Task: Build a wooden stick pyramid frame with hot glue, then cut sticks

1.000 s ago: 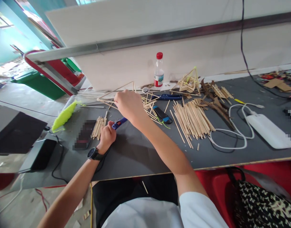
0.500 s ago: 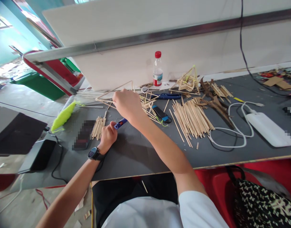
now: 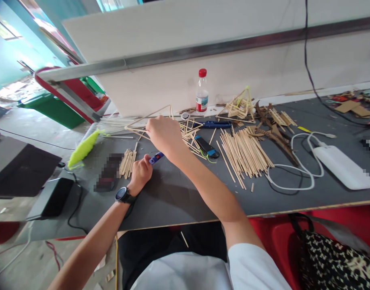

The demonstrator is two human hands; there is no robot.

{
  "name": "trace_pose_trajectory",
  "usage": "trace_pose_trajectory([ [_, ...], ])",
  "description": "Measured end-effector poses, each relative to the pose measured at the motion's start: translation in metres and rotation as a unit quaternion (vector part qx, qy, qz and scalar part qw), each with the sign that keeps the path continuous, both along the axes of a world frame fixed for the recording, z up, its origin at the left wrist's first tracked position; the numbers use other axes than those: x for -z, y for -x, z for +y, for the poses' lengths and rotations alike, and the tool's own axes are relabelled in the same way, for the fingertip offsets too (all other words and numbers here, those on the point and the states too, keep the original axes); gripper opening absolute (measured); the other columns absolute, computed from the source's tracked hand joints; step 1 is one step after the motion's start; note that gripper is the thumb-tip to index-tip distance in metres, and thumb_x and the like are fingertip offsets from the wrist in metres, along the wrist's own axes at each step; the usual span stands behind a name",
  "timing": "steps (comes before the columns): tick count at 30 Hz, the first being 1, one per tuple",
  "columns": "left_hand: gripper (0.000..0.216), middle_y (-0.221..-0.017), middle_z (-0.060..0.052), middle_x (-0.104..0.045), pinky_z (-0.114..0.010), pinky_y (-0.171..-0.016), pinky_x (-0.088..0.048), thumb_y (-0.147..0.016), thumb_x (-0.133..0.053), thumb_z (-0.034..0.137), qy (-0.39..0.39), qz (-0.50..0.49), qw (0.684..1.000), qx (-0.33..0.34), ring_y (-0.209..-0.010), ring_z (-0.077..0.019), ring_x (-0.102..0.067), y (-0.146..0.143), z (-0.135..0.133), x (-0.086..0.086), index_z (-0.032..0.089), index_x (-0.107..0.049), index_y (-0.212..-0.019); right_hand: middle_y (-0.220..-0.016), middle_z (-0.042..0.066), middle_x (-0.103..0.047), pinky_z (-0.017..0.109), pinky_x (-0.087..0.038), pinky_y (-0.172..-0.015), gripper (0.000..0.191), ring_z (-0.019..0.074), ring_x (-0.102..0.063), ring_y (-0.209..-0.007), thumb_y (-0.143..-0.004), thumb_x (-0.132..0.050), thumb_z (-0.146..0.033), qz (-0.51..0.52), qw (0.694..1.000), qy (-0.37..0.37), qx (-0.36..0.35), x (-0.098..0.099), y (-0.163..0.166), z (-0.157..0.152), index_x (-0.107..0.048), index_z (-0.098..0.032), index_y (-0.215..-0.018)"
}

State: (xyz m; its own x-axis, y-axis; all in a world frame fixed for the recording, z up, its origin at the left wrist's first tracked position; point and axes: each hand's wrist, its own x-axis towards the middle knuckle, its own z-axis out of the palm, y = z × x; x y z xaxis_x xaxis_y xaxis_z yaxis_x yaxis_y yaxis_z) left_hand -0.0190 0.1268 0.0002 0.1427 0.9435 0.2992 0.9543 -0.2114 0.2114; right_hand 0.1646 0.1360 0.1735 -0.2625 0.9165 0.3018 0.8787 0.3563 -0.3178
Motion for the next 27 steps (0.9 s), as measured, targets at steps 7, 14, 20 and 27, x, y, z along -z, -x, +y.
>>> trace_pose_trajectory([
  [7, 0.05, -0.067, -0.012, -0.068, -0.032, -0.057, -0.032, -0.106, -0.027, 0.022, -0.005, -0.011, 1.0, -0.004, -0.057, -0.0188, -0.061, -0.001, 0.001, 0.001, 0.013, -0.069, -0.081, -0.076, 0.009, -0.064, 0.032, -0.031, -0.067, 0.027, 0.0171, -0.054, -0.07, -0.097, -0.048, -0.022, -0.006, 1.0, -0.007, 0.003, 0.001, 0.0, 0.001, -0.073, -0.016, -0.089],
  [14, 0.055, -0.069, -0.013, -0.07, -0.032, -0.056, -0.032, -0.106, -0.022, 0.023, -0.014, 0.004, 1.0, 0.007, -0.059, -0.0191, -0.062, -0.002, 0.002, -0.002, 0.013, -0.069, -0.079, -0.076, 0.009, -0.065, 0.033, -0.032, -0.068, 0.027, 0.0186, -0.056, -0.072, -0.096, -0.049, -0.021, -0.001, 1.0, -0.001, 0.001, -0.001, -0.001, -0.001, -0.073, -0.017, -0.086],
  [20, 0.052, -0.069, -0.014, -0.069, -0.033, -0.054, -0.028, -0.105, -0.025, 0.022, 0.009, 0.038, 0.999, 0.0, -0.056, -0.0185, -0.06, -0.006, 0.001, -0.007, 0.013, -0.067, -0.076, -0.075, 0.009, -0.065, 0.033, -0.032, -0.069, 0.026, 0.0191, -0.057, -0.073, -0.095, -0.049, -0.022, 0.004, 1.0, -0.003, 0.0, 0.0, -0.001, 0.0, -0.074, -0.017, -0.09],
  [27, 0.049, -0.068, -0.011, -0.068, -0.033, -0.053, -0.021, -0.105, -0.027, 0.026, 0.014, 0.072, 0.997, -0.015, -0.053, -0.017, -0.056, -0.001, -0.004, -0.017, 0.015, -0.068, -0.08, -0.076, 0.009, -0.065, 0.032, -0.033, -0.069, 0.026, 0.0184, -0.056, -0.074, -0.096, -0.049, -0.021, 0.002, 1.0, -0.006, 0.001, 0.0, -0.003, -0.001, -0.073, -0.016, -0.089],
])
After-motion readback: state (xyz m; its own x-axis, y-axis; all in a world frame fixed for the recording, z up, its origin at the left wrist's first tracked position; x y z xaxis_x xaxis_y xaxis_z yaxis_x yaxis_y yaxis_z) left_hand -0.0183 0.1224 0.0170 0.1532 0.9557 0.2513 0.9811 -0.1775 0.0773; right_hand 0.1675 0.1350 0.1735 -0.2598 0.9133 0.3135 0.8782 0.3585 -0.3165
